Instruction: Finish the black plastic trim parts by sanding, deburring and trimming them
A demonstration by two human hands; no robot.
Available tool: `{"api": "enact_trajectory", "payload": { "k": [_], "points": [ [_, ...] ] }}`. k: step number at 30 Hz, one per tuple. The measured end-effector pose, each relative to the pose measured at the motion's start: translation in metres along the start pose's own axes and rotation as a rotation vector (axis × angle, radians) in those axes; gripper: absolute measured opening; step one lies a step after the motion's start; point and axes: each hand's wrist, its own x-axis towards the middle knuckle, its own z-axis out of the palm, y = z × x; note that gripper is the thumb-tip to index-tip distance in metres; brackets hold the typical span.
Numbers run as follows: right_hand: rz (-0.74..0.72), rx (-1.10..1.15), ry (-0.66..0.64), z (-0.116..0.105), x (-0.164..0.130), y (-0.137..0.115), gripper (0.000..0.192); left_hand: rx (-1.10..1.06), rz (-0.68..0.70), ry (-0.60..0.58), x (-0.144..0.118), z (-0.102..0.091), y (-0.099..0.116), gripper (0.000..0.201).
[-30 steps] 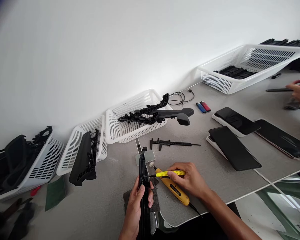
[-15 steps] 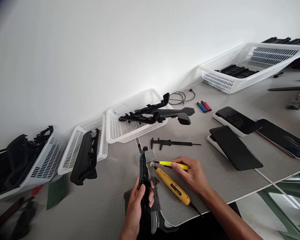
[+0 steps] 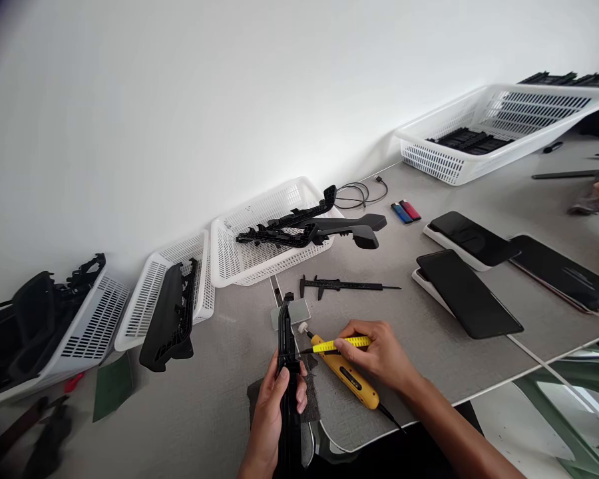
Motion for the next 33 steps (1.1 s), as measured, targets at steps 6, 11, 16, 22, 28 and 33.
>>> {"api": "enact_trajectory", "payload": {
  "k": [6,11,16,22,28,33],
  "points": [
    [0.007,0.021,0.093,-0.0011,0.0000,-0.0014,0.043,0.002,-0.004,-0.001,-0.0007,-0.0006,-0.0010,0.046],
    [0.003,0.016,0.056,-0.0002,-0.0010,0.0015,0.041,-0.007,-0.002,-0.001,-0.0008,-0.0006,-0.0013,0.044],
    [0.020,0.003,0.231,-0.0009,0.0005,0.0068,0.042,0.002,-0.004,-0.003,-0.0011,0.0009,0.0001,0.043],
    [0.060,-0.050,0.256,-0.0007,0.0005,0.0071,0.047,-0.001,-0.019,-0.003,-0.0022,0.0018,0.0017,0.045],
    [0.044,-0.021,0.196,-0.0013,0.0013,0.0034,0.048,-0.013,-0.017,0.000,-0.0008,0.0008,0.0005,0.045],
    [0.062,-0.063,0.268,-0.0012,0.0022,0.0024,0.052,-0.001,-0.019,0.002,-0.0012,0.0017,0.0016,0.047]
  ]
}}
